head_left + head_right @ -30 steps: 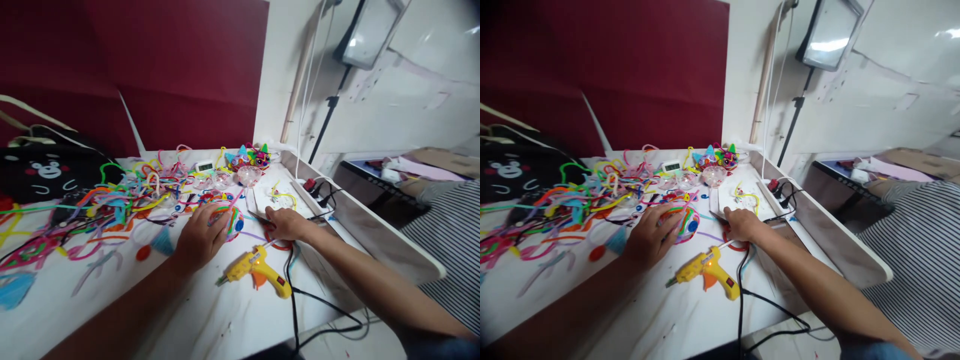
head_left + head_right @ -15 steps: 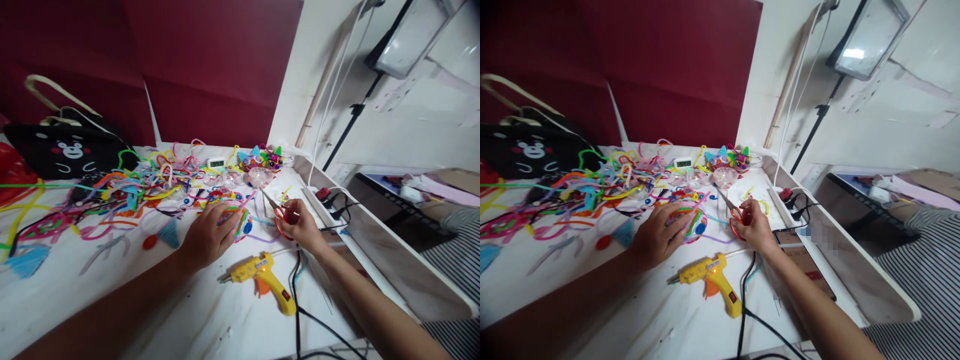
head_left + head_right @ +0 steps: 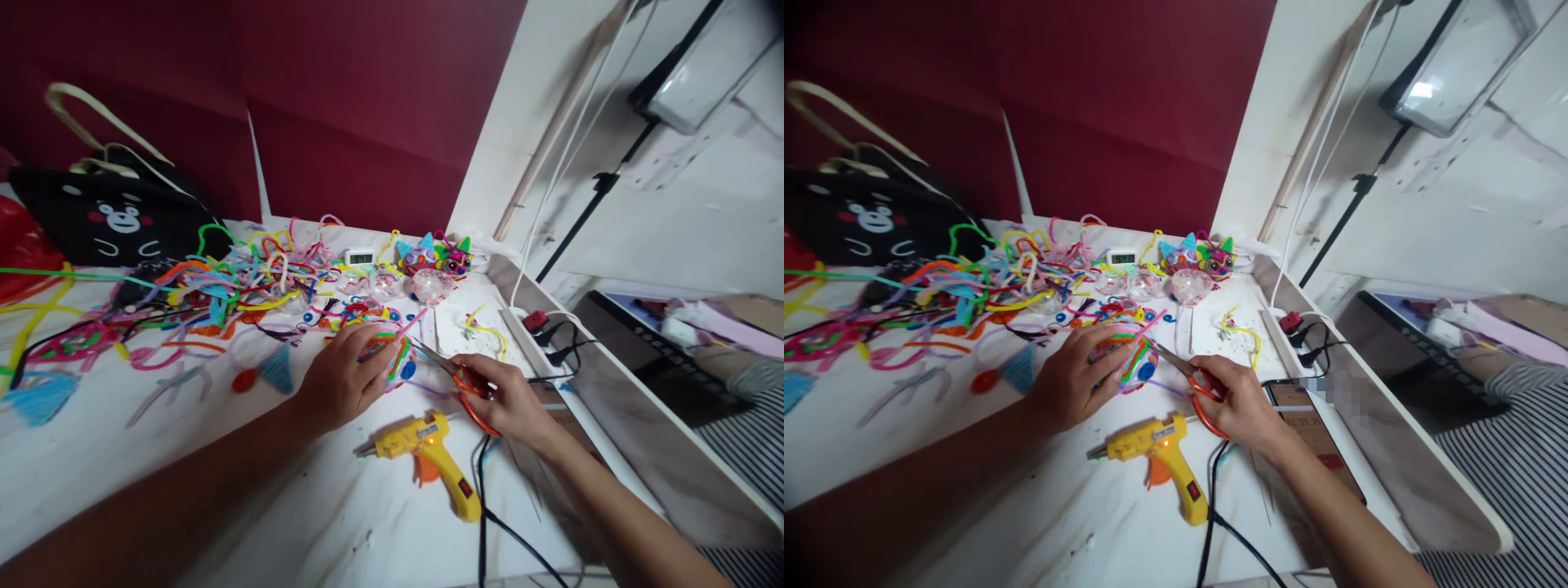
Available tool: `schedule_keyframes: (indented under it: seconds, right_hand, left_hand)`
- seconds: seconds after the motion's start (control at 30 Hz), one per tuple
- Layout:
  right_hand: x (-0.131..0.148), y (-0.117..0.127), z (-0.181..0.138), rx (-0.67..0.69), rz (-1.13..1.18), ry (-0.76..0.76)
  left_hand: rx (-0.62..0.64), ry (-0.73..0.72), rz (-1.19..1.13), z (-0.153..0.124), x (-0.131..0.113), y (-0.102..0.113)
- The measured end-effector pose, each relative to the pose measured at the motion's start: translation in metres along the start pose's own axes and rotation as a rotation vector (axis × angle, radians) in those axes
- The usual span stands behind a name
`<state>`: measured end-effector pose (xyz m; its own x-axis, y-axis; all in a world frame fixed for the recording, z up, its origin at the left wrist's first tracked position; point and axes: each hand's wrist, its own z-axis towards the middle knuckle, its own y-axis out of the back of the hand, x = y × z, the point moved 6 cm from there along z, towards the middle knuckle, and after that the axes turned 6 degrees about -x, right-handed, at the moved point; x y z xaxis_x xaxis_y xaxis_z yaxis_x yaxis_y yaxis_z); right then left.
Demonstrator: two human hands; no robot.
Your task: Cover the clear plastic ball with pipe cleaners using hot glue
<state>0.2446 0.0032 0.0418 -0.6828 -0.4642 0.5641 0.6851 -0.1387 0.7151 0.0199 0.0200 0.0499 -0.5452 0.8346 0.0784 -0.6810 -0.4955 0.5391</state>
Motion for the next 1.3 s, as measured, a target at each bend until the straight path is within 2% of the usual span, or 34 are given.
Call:
schedule_keyframes:
  seconds: [0.17, 0.73, 1.0, 1.3]
  right_hand:
    - [0.01, -0.004, 0.01, 0.036, -0.071, 0.115]
    - [0.002, -0.012, 0.021, 0.088, -0.063, 0.151]
    - [0.002, -0.015, 0.029, 0.099, -0.137, 0.291]
    - [-0.004, -0.018, 0.033, 0.134, -0.206, 0.38]
  left_hand:
    - [0.006, 0.01, 0.013, 0.001, 0.001, 0.0]
    - [0.006, -0.015, 0.021, 0.0, -0.001, 0.001]
    - [0.008, -0.001, 0.015, 0.001, 0.0, 0.002]
    - [0.016, -0.001, 0.011, 0.0, 0.0, 0.001]
